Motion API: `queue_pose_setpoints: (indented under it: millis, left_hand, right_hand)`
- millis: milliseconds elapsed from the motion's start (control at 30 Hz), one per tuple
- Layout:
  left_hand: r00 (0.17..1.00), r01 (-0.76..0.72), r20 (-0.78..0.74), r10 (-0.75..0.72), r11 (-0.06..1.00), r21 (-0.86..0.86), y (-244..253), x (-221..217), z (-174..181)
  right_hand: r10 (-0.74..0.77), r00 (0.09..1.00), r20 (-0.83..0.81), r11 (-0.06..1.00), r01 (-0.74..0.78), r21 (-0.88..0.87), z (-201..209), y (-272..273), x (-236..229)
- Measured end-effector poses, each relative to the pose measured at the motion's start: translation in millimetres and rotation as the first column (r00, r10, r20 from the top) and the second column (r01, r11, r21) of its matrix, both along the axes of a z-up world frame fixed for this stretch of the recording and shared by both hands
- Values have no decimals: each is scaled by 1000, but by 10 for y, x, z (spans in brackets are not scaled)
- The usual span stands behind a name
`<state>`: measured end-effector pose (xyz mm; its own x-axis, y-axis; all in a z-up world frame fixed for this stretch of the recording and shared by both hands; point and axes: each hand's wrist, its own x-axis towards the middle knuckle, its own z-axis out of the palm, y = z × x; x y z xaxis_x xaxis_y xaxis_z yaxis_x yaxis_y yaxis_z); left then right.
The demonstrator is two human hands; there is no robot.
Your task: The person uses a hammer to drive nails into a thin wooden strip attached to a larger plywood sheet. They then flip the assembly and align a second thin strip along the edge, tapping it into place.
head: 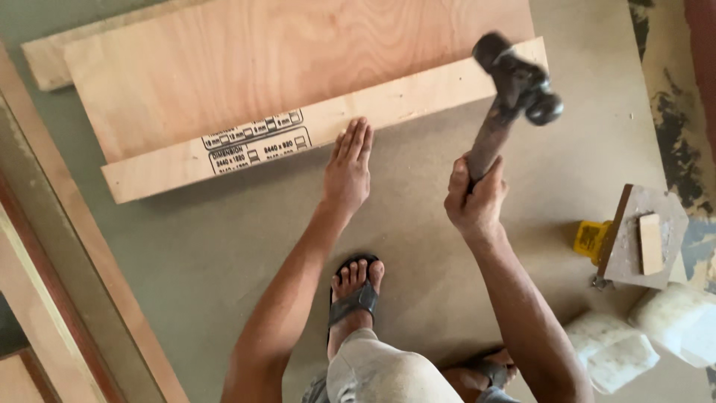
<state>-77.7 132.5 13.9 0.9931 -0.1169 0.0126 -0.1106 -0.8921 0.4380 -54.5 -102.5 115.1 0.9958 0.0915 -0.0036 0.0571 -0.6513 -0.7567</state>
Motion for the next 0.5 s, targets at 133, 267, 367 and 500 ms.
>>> queue_pose_setpoints:
  millis: [133,267,367,500]
  left_hand:
    - [1000,-25,-13,25,1000,11,-18,-29,74]
    - [992,-83,125,30,890,447,6,110,73]
    - [997,-42,62,49,993,-107,9,49,2]
    - [999,-24,-23,26,998,63,8,50,30]
  right_hand:
    - [107,908,-406,913,-251,-321,9,126,166]
    - [159,987,-33,970,-162,-182,79,133,193]
    - [45,999,30,997,-43,-56,7,158,15]
    - [120,985,-125,961,-146,-234,-87,227,115]
